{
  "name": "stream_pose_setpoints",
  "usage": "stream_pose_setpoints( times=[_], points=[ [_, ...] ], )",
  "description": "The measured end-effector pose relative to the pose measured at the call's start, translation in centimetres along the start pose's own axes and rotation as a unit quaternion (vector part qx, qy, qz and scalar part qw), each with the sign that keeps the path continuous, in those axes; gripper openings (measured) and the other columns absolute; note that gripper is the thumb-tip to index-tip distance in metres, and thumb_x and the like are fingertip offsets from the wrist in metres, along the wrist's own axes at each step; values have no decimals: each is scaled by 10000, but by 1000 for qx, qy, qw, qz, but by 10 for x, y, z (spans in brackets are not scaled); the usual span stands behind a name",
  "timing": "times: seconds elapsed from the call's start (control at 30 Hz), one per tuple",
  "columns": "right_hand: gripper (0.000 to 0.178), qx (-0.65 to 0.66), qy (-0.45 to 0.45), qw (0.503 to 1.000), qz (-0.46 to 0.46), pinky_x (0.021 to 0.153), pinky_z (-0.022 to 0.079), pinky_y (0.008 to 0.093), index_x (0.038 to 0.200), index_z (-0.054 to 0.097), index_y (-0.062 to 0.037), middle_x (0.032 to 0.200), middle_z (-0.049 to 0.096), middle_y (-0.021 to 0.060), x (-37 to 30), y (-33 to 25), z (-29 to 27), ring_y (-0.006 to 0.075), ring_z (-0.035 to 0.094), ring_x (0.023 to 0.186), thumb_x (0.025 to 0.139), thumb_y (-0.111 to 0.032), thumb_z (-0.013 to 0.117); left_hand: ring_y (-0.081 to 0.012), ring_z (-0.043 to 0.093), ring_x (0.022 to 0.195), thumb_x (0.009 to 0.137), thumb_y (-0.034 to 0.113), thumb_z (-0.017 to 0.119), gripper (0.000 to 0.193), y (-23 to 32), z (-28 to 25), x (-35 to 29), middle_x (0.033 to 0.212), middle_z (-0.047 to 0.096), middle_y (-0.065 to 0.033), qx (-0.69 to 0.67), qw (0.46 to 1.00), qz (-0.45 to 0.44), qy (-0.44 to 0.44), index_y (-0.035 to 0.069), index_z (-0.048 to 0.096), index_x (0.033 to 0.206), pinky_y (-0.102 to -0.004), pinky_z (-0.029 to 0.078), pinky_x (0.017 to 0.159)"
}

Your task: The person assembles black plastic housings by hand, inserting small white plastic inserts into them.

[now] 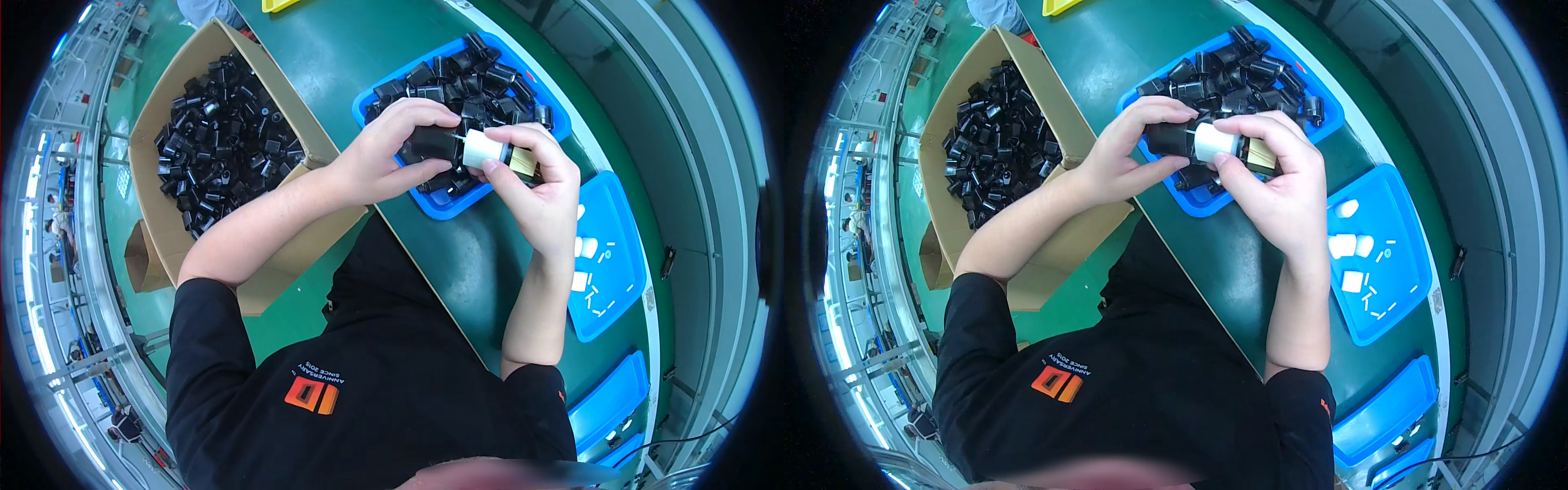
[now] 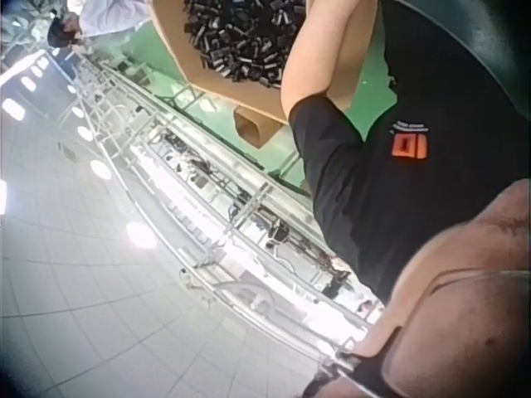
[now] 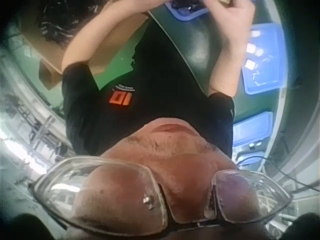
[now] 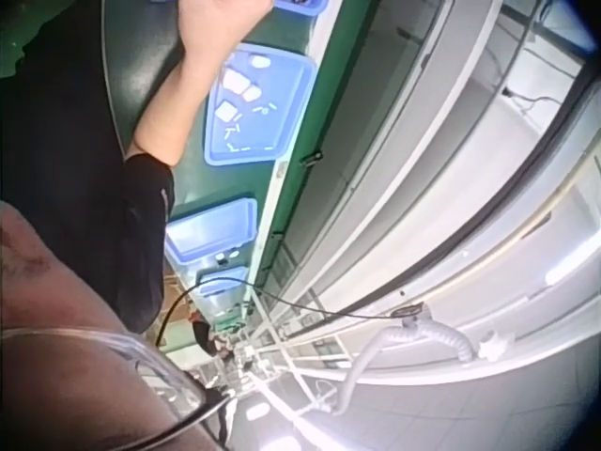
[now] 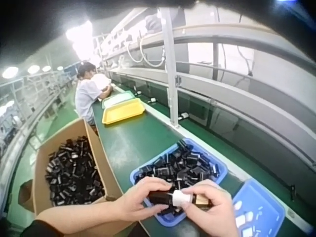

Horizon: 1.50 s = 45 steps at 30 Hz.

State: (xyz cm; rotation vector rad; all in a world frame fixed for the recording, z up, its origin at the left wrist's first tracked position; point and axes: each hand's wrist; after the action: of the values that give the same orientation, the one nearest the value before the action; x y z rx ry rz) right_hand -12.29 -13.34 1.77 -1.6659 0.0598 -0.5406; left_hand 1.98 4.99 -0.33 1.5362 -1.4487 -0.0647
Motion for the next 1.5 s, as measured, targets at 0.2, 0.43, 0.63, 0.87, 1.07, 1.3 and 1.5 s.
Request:
stream_pose_setpoints(
  times=[0.2,0.43,0.63,0.87,1.07,1.3,1.5],
  points=[
    [271,16,-27,999,20,721,582,263,1083,633,42,1015,655,110,4,8,7,160,684,858,821,60,699,-285,581,1170,746,0,789,549,0,2,-2,1244,599,-136,23,999,25,-3,40,567,1246,-366,481,971],
    [280,134,13,985,107,675,565,227,1083,635,20,925,694,105,4,12,21,128,692,765,827,13,747,-252,618,1091,781,38,773,514,0,1,-3,1206,607,-109,27,999,-8,26,59,569,1252,-321,536,806],
    [271,151,14,980,126,670,569,227,1067,634,25,911,695,105,5,13,21,130,696,757,820,21,747,-241,623,1091,787,36,770,512,-3,2,-5,1236,607,-94,29,999,-14,20,88,577,1259,-296,523,761],
    [271,188,6,971,147,665,573,232,1068,630,18,910,695,109,6,19,22,131,695,746,823,14,745,-247,627,1104,766,37,789,476,-6,4,-5,1193,642,-100,5,999,-3,32,67,614,1207,-316,528,844],
    [234,214,-1,966,149,651,569,230,1048,624,13,909,692,107,7,24,22,126,691,739,839,1,731,-264,628,1115,752,31,797,494,-3,4,-4,1193,646,-109,-1,999,-19,40,34,611,1210,-348,515,949],
    [240,180,-55,970,153,642,548,219,1060,593,-11,896,663,64,9,27,22,116,676,730,850,-16,710,-269,632,1120,747,37,800,482,-6,2,-3,1190,656,-115,3,1000,-19,0,46,628,1197,-360,513,953],
    [258,264,-1,953,148,632,554,227,1119,559,-14,953,640,86,12,36,18,134,675,721,877,0,648,-261,595,1187,766,20,780,522,0,5,-1,1253,620,-131,-25,999,-16,40,50,592,1252,-354,508,962]
  ],
)
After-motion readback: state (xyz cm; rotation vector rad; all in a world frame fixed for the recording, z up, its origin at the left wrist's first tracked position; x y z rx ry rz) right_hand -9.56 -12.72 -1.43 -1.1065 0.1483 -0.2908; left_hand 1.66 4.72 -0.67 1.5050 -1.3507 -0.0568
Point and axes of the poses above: each hand's wrist, its own x-axis towards the middle knuckle, its own z-axis out of the palm, y = z × x
